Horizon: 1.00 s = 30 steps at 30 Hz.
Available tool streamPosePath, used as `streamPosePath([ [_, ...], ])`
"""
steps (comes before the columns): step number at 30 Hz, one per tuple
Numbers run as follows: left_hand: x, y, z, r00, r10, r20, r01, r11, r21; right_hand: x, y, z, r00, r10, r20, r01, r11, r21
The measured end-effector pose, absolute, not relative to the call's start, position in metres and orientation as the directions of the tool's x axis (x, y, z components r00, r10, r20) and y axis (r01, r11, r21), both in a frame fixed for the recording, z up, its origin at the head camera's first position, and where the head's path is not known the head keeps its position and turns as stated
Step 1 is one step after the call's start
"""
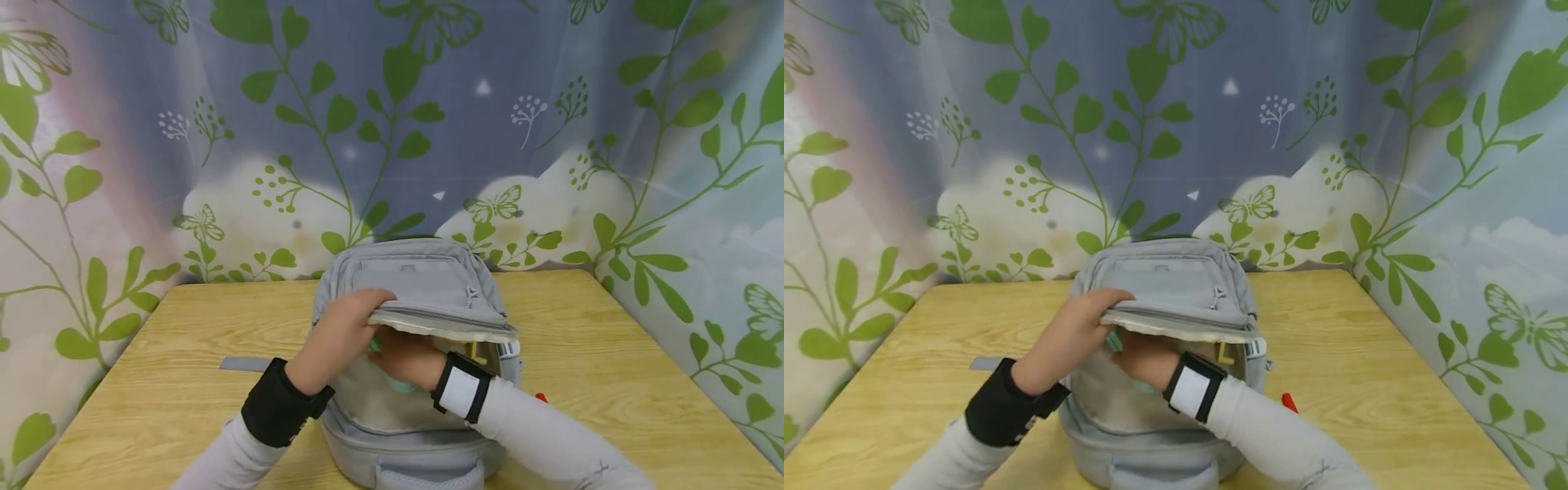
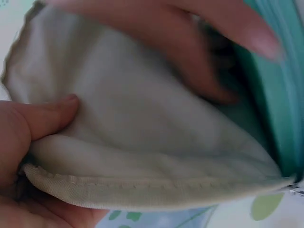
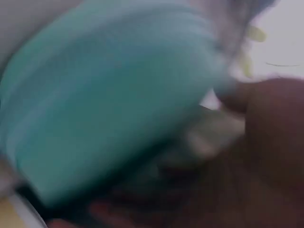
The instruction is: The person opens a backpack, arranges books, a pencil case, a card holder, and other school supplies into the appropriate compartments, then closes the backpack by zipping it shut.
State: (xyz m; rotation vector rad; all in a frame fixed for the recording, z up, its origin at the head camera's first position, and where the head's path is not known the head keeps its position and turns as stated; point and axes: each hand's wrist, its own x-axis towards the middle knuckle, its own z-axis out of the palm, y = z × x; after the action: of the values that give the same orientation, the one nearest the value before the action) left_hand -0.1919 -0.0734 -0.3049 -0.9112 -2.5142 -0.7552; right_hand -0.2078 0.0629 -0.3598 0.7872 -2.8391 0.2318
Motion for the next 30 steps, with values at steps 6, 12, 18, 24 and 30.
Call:
streamPosePath([
  [6, -0.183, -0.09, -0.327, -0.696, 0.58, 0.424, 0.714, 0.622, 0.321, -0.157, 0.094, -0.315, -0.491, -0.867, -0.084, -0.871, 0.491, 0.028],
  [12, -0.177, -0.111, -0.352, -0.481, 0.828, 0.289, 0.875, 0.432, 0.217, -0.147, 0.125, -0.279, -0.147, -0.964, -0.222, -0.81, 0.246, -0.532],
  [18, -0.185, -0.124, -0.361, -0.553, 0.788, 0.272, 0.805, 0.422, 0.417, -0.201, 0.134, -0.281, -0.468, -0.882, -0.048, -0.783, 0.44, -0.439],
  [24, -0.219, -0.149, -0.362, -0.838, 0.401, 0.37, 0.54, 0.707, 0.458, -0.26, 0.134, -0.309, -0.658, -0.753, 0.01, -0.725, 0.63, -0.278],
  [30, -0.245, -0.159, -0.372, -0.91, 0.375, 0.178, 0.414, 0.782, 0.467, -0.28, 0.125, -0.33, -0.672, -0.734, -0.094, -0.692, 0.668, -0.272],
])
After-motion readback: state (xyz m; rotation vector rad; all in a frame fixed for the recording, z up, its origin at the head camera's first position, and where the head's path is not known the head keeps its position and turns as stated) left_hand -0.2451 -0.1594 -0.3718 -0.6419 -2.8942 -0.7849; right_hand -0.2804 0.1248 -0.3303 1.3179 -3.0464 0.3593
